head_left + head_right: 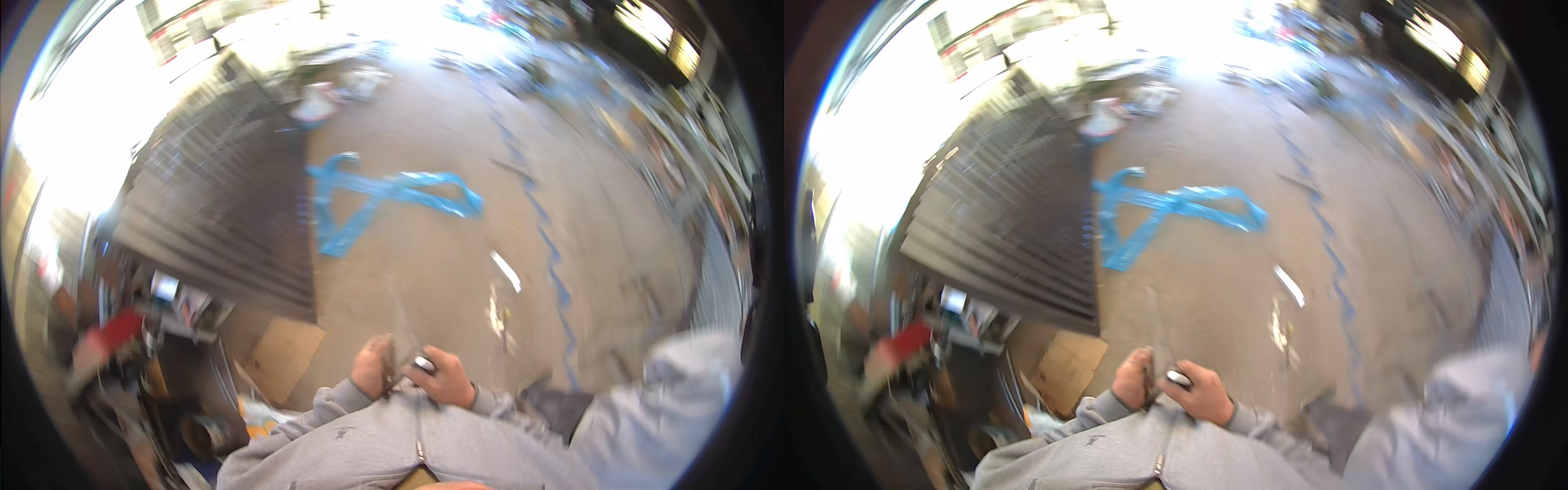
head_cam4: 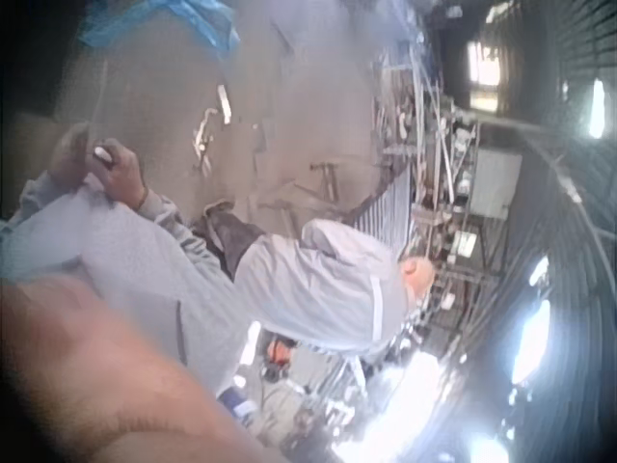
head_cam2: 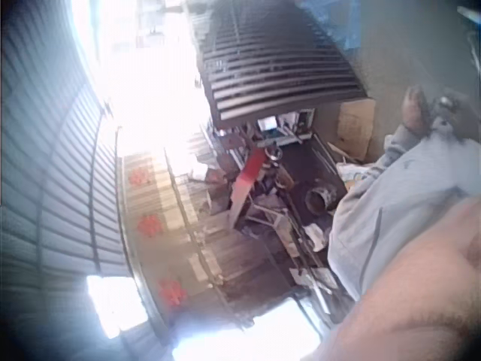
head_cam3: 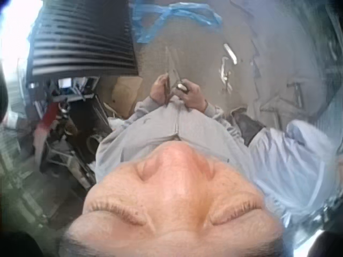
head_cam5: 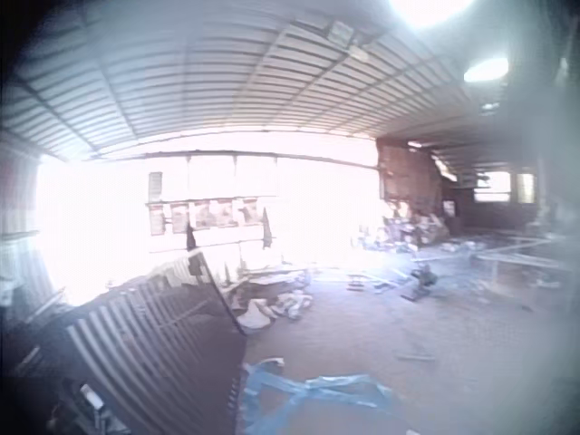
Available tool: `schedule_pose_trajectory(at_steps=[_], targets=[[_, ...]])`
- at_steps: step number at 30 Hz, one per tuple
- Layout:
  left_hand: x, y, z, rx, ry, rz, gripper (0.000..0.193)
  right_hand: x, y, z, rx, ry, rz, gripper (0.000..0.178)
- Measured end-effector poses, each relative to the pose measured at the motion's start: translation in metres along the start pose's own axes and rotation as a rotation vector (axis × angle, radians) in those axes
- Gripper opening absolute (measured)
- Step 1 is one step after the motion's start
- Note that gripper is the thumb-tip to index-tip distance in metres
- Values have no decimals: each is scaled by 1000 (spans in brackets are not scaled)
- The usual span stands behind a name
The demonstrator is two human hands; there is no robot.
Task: The person marks a large curved metal panel with a set square and marker, then uses a hammer to tap and align the panel's edges. The person handles the panel, set square, marker, and hammer while working in a workshop.
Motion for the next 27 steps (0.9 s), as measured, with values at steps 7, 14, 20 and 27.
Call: schedule_pose_trajectory(at_steps=[7, 14, 20, 27], targets=[[89, 21, -111, -206, -394, 0, 31, -100, 31, -1, 5, 267, -31, 36], [165, 9, -221, -527, -552, -74, 39, -167, 42, 5, 204, 520, -108, 37], [198, 13, -324, -713, -714, -141, 32, -208, 63, -34, 288, 762, -46, 39], [234, 55, -413, -773, -775, -287, 28, -246, 64, -106, 421, 912, -54, 41]])
Point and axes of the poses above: each hand's wrist, its own z-axis away from the middle knuckle, its own x-axis out of the palm, y = z × x, the point moved 1 cm from there along -z, towards the middle knuckle, and after that the axes turned 14 degrees about -y, right-handed, at the moved point
